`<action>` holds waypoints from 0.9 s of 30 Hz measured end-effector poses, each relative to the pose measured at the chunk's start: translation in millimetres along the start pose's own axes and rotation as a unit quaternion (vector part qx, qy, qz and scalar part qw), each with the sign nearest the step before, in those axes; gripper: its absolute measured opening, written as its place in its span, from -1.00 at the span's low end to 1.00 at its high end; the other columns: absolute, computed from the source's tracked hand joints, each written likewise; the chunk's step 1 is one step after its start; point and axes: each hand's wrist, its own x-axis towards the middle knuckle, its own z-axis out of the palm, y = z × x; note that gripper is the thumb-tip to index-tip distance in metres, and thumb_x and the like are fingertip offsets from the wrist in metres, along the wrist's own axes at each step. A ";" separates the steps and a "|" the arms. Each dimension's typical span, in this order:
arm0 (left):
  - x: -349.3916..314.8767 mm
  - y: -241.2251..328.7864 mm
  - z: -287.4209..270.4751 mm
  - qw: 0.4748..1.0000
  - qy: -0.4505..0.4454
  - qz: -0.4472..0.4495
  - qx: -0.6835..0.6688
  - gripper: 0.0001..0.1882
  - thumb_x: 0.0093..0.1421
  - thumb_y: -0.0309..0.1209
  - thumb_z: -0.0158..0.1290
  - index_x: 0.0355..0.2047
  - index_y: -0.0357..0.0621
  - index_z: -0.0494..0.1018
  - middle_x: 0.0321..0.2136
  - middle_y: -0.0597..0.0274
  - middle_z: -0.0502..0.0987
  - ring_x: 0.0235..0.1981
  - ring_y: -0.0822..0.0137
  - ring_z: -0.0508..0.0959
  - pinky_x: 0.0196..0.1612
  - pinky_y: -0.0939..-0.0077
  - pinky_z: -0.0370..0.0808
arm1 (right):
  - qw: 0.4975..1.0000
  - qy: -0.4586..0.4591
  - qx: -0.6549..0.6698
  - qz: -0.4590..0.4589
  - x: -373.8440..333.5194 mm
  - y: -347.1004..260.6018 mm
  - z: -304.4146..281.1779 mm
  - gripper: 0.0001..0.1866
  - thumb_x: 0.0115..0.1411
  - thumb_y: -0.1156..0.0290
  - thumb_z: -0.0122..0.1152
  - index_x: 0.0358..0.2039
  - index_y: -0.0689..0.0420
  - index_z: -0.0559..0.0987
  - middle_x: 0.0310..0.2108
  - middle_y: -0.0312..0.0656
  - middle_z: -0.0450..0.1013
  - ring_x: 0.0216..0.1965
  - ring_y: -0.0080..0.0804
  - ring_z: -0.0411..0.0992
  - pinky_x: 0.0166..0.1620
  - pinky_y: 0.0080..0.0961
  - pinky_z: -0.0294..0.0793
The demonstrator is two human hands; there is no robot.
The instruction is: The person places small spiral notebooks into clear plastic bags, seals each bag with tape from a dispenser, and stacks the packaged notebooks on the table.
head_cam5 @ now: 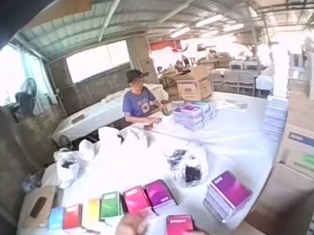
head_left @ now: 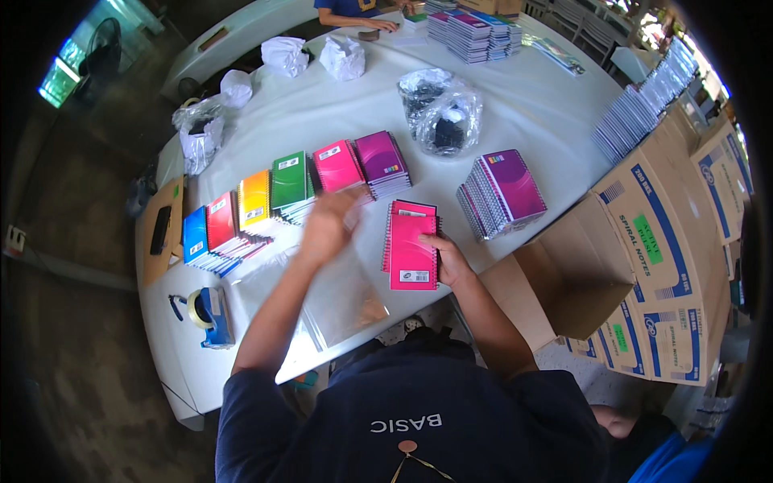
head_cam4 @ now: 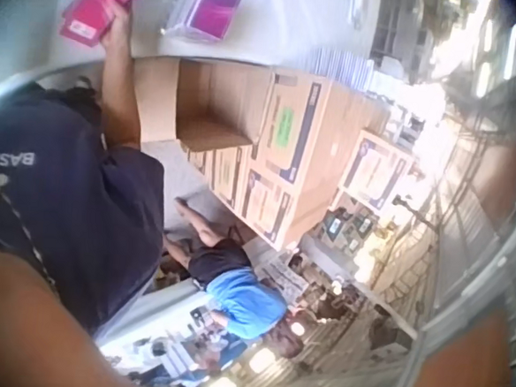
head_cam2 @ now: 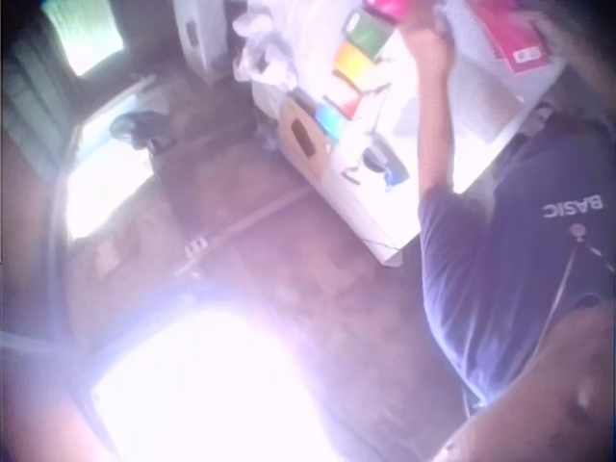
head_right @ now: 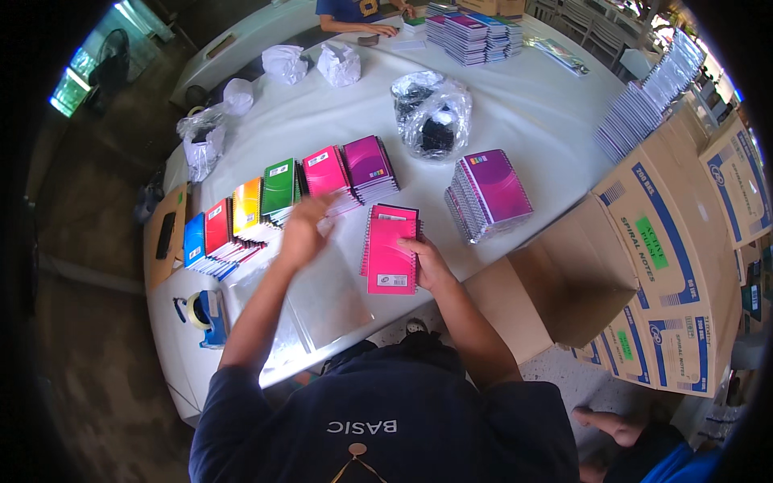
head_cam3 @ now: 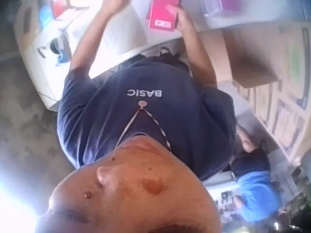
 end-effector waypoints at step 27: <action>-29.9 -35.7 8.2 0.992 0.085 -0.052 0.081 -0.71 0.08 -0.52 0.02 -0.14 -0.14 0.46 -0.17 0.17 0.54 -0.23 0.16 0.52 -0.14 0.32 0.44 | 0.992 0.013 0.109 0.060 5.0 23.2 19.5 -0.55 0.17 0.30 0.15 0.04 0.18 0.36 -0.10 -0.14 0.42 -0.08 -0.32 0.43 -0.02 -0.36 0.44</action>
